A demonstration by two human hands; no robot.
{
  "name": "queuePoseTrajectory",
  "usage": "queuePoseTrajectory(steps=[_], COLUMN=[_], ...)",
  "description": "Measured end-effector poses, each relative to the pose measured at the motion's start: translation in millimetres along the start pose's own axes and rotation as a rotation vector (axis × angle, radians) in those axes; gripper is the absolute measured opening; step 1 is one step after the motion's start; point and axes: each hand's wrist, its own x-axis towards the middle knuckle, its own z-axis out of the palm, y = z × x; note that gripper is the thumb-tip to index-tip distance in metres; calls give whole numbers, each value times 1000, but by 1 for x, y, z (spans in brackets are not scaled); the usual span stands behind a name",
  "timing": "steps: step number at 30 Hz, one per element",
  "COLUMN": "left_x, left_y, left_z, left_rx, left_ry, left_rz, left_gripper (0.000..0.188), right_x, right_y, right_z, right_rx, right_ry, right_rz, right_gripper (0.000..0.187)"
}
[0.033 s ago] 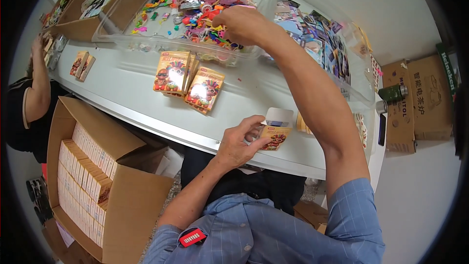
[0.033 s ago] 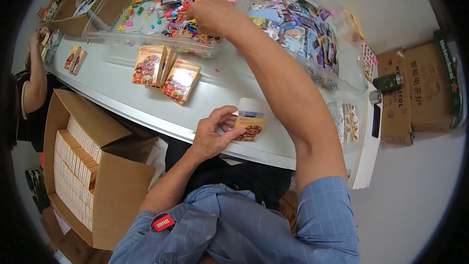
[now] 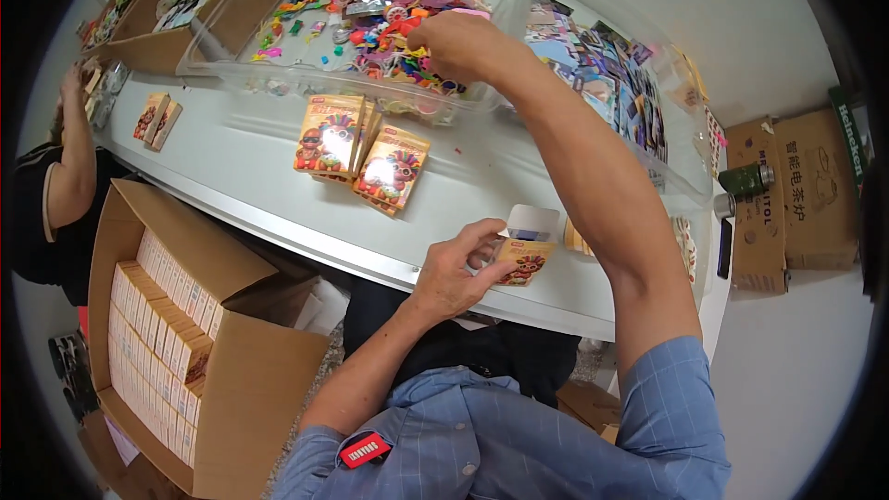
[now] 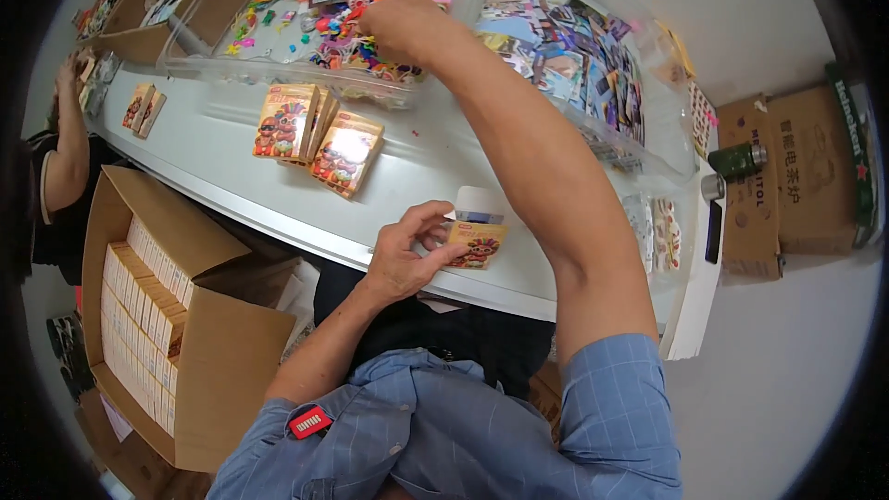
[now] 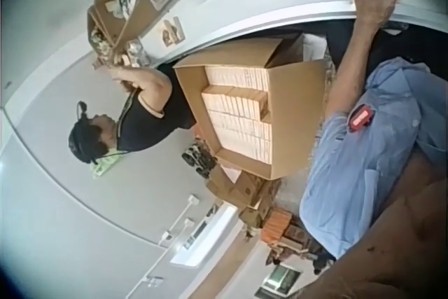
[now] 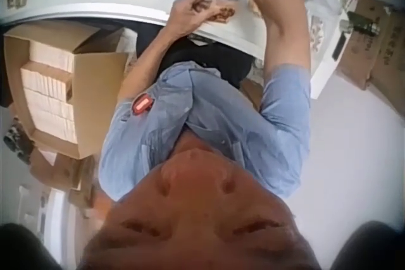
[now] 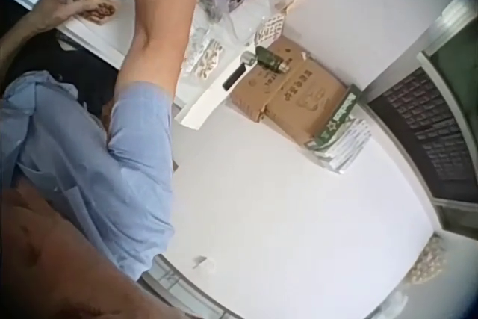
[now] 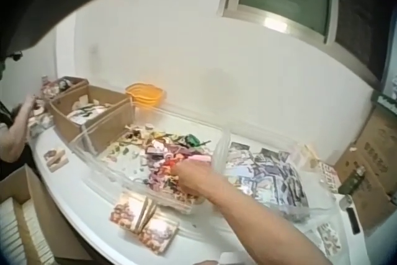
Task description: Assembling and packing small toy or snack boxes with various items and then placing the finished boxes into a larger shipping carton.
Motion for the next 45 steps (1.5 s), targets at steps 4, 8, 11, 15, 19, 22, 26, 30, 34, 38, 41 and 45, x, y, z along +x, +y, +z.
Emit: queuePoseTrajectory(steps=[4, 8, 11, 15, 19, 22, 26, 30, 34, 38, 41, 45], left_x=[-2, -2, -2, -2, -4, -3, -4, -4, -5, -6, -6, -8], left_y=[1, 2, 1, 1, -5, -1, -5, -6, -8, -11, -10, -8], left_z=[-4, -8, -8, -6, -4, -3, -4, -1, -1, -1, -1, -2], left_rx=[1, -9, -18, 21, 3, 24, 44, 35, 73, 74, 72, 84], left_ry=[24, 6, 5, 31, 107, 139, 84, 58, 67, 64, 60, 46], left_rz=[10, -11, -13, 17, 54, 74, 44, 71, 95, 145, 156, 122], left_gripper=[56, 55, 55, 55, 54, 50, 52, 54, 54, 55, 55, 57], right_x=[27, 21, 15, -34, -119, -189, -240, -261, -277, -296, -306, -307], right_y=[4, 6, 9, 5, -15, -30, -36, -34, -29, -32, -43, -63], right_z=[14, 8, -6, -48, -81, -82, -55, -30, -26, -18, -1, 25], right_rx=[-118, -52, 86, 475, 671, 814, 886, 716, 721, 1109, 1250, 1357], right_ry=[-127, -82, 9, 128, 150, 109, -32, -2, 288, 342, 293, 323], right_rz=[38, 45, -47, 14, 176, 297, 433, 241, 311, 631, 689, 705], right_gripper=[19, 16, 17, 24, 23, 18, 10, 11, 13, 17, 19, 20])
